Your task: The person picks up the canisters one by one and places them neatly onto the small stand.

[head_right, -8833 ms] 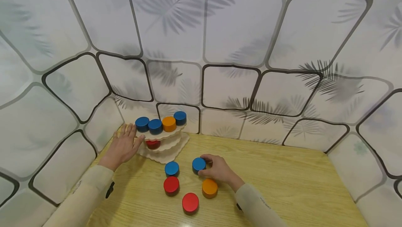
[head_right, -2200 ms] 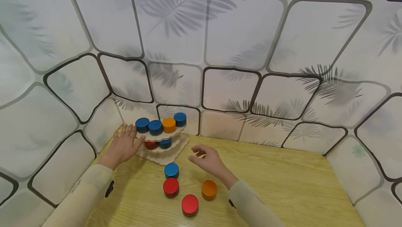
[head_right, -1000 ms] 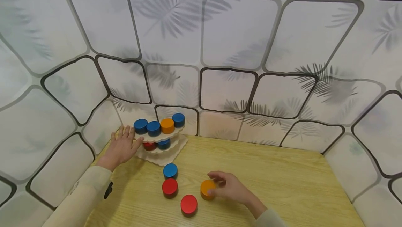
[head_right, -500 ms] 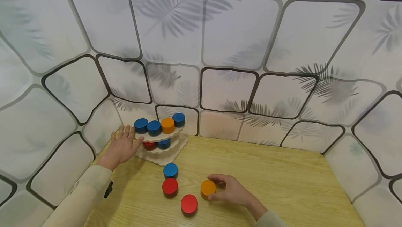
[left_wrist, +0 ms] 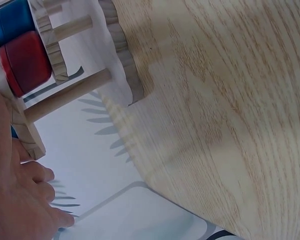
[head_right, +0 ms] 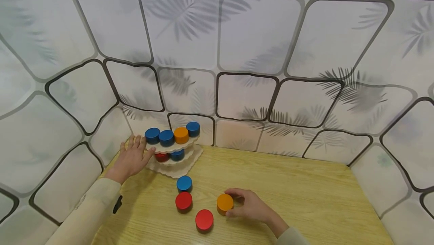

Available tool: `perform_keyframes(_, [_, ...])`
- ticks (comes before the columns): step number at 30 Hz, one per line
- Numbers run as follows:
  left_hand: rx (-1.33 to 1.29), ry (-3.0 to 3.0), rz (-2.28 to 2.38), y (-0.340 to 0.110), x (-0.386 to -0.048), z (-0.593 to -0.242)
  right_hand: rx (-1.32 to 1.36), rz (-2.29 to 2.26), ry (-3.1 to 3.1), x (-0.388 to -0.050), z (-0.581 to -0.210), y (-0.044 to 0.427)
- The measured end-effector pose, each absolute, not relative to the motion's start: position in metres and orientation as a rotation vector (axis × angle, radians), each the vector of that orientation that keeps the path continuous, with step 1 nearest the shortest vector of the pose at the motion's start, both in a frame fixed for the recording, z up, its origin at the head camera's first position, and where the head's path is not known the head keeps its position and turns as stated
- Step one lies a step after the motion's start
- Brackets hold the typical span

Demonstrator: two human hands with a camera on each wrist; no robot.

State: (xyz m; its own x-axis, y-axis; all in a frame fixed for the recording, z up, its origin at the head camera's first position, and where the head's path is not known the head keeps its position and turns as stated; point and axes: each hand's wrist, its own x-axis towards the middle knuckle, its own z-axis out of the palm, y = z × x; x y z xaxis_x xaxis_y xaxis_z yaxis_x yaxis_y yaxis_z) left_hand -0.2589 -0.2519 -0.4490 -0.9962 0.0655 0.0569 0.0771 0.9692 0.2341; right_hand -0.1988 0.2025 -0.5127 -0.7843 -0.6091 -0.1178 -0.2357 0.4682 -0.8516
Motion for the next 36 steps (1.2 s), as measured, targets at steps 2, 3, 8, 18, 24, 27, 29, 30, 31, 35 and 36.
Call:
perform_keyframes(2, [-0.112,-3.071,-0.37,-0.2522,-0.2591,-0.4492,-0.702,-1.243,2.321,-0.199,-0.5133,0.2027])
perform_keyframes(3, [-0.112,-3.072,-0.37,-0.2523,-0.2591,-0.4492,-0.7,-1.239,2.327,-0.199,-0.5135,0.2026])
perform_keyframes(8, [-0.108,-3.078,-0.378,-0.2521,-0.2607,-0.4493,-0.71,-1.236,2.347,-0.1982,-0.5134,0.2024])
perform_keyframes(18, [-0.101,-3.091,-0.383,-0.2525,-0.2604,-0.4495,-0.723,-1.254,2.348,-0.1985,-0.518,0.203])
perform_keyframes(24, [-0.101,-3.09,-0.389,-0.2522,-0.2592,-0.45,-0.712,-1.237,2.37,-0.1967,-0.5169,0.2023])
perform_keyframes(27, [-0.094,-3.09,-0.383,-0.2516,-0.2583,-0.4503,-0.706,-1.227,2.376,-0.1962,-0.5161,0.2021])
perform_keyframes(29, [-0.09,-3.092,-0.375,-0.2513,-0.258,-0.4498,-0.701,-1.221,2.379,-0.1961,-0.5155,0.2019])
perform_keyframes(30, [-0.091,-3.093,-0.372,-0.2511,-0.258,-0.4495,-0.699,-1.217,2.382,-0.1961,-0.5152,0.2019])
perform_keyframes(31, [-0.091,-3.094,-0.37,-0.2508,-0.258,-0.4491,-0.696,-1.215,2.385,-0.1961,-0.515,0.2019])
perform_keyframes(35, [-0.097,-3.094,-0.355,-0.2498,-0.258,-0.4473,-0.688,-1.209,2.39,-0.1961,-0.5147,0.202])
perform_keyframes(36, [-0.098,-3.095,-0.352,-0.2496,-0.2579,-0.4471,-0.684,-1.21,2.387,-0.196,-0.5148,0.2021])
